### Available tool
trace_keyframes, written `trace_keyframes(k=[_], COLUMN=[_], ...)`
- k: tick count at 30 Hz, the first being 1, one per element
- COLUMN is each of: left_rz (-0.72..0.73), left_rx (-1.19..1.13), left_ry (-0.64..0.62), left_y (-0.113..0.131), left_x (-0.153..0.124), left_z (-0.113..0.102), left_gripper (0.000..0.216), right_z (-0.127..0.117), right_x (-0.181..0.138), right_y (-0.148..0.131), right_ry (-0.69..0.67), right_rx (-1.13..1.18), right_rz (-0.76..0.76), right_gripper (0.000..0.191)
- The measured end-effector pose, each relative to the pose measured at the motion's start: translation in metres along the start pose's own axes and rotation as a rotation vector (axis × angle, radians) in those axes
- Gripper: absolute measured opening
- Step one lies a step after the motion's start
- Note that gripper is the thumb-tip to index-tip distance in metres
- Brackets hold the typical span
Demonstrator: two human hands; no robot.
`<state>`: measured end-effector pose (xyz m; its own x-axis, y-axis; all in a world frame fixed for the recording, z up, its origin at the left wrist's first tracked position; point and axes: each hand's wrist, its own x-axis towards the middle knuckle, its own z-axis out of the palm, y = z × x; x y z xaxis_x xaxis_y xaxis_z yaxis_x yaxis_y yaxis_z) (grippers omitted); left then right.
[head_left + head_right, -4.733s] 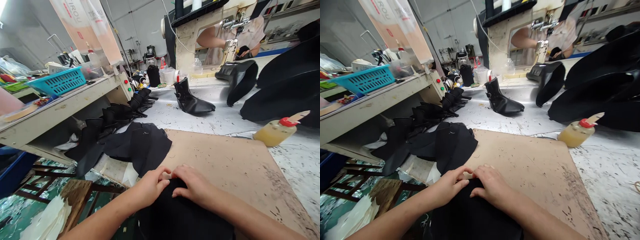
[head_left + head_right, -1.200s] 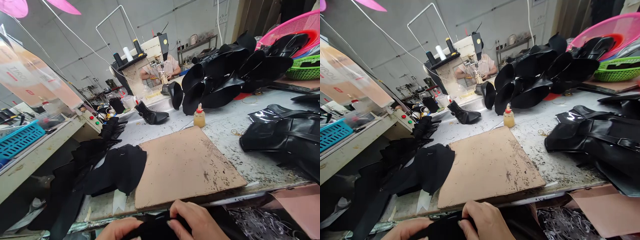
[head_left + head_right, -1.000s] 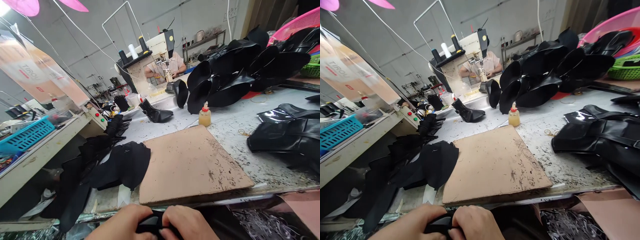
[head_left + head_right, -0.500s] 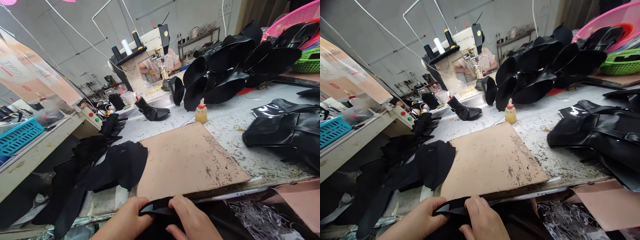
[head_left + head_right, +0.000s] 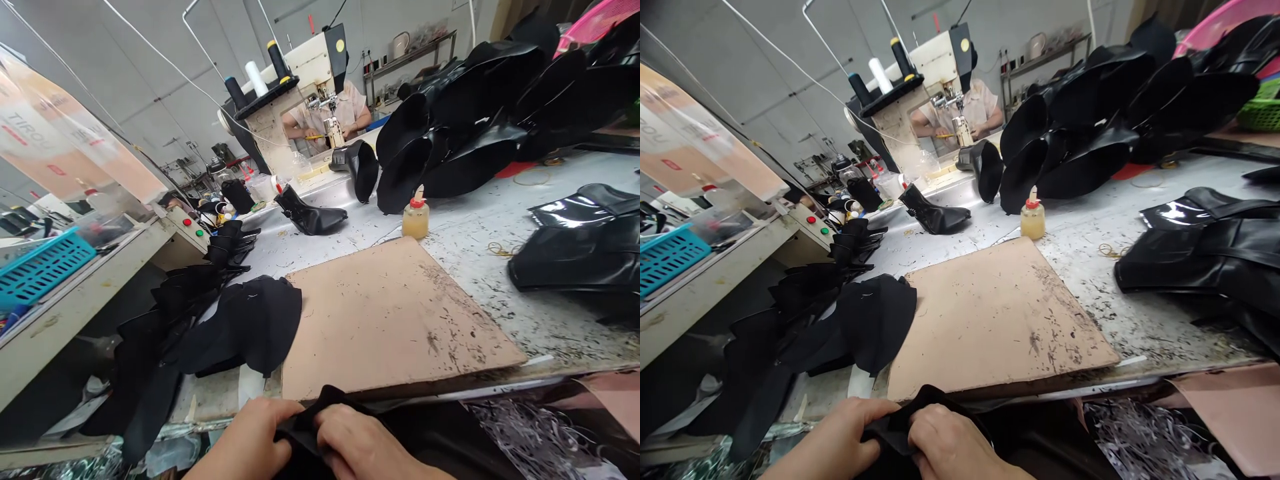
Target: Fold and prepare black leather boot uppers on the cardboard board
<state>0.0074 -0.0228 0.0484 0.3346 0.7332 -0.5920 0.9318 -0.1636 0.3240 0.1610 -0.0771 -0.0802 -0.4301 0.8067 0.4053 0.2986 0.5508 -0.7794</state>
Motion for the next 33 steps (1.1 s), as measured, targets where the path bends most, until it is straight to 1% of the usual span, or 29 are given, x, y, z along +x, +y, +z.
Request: trace_keyframes(k=[3, 6, 8, 10, 12, 14, 16, 18, 20, 23, 26, 30, 33], left_rz=[-0.017, -0.009, -0.030, -0.105, -0.152, -0.100, -0.026, 0.005, -0.020, -0.056, -0.073, -0.079, -0.034], left_rx=[0.141, 0.192, 0.148, 0.111, 0.059, -0.053, -0.173, -0.226, -0.202, -0.163, -0.198, -0.273, -0.317], left_ry=[-0.011, 0.031, 0.060, 0.059, 0.047, 0.019, -0.025, -0.064, -0.068, -0.014, 0.018, -0.012, -0.028], left_y=[-0.001, -0.004, -0.008, -0.012, -0.013, -0.011, -0.008, -0.007, -0.008, -0.013, -0.014, -0.011, -0.010], left_x=[-0.004, -0.005, -0.002, 0.003, 0.007, 0.009, 0.009, 0.009, 0.010, 0.014, 0.016, 0.017, 0.018], left_z=[-0.001, 0.003, 0.008, 0.011, 0.012, 0.010, 0.008, 0.007, 0.009, 0.015, 0.018, 0.017, 0.018], left_gripper=[0.040, 0.045, 0.040, 0.023, 0.014, 0.016, 0.022, 0.027, 0.025, 0.015, 0.013, 0.022, 0.033], right_z=[-0.001, -0.003, -0.003, -0.003, -0.004, -0.005, -0.006, -0.005, -0.003, -0.003, -0.007, -0.011, -0.009], right_x=[0.010, 0.020, 0.024, 0.025, 0.026, 0.027, 0.029, 0.031, 0.032, 0.029, 0.022, 0.014, 0.013], right_y=[-0.006, -0.011, -0.013, -0.014, -0.013, -0.012, -0.011, -0.010, -0.011, -0.011, -0.008, 0.000, 0.004], right_ry=[-0.055, -0.062, -0.077, -0.087, -0.084, -0.079, -0.079, -0.082, -0.087, -0.103, -0.102, -0.077, -0.064], right_rx=[0.011, 0.009, 0.003, -0.019, -0.060, -0.100, -0.127, -0.141, -0.144, -0.129, -0.120, -0.152, -0.186], right_rz=[0.167, 0.236, 0.261, 0.298, 0.359, 0.421, 0.463, 0.486, 0.492, 0.480, 0.485, 0.521, 0.523], right_gripper=[0.020, 0.020, 0.020, 0.020, 0.019, 0.017, 0.015, 0.014, 0.014, 0.014, 0.016, 0.024, 0.037])
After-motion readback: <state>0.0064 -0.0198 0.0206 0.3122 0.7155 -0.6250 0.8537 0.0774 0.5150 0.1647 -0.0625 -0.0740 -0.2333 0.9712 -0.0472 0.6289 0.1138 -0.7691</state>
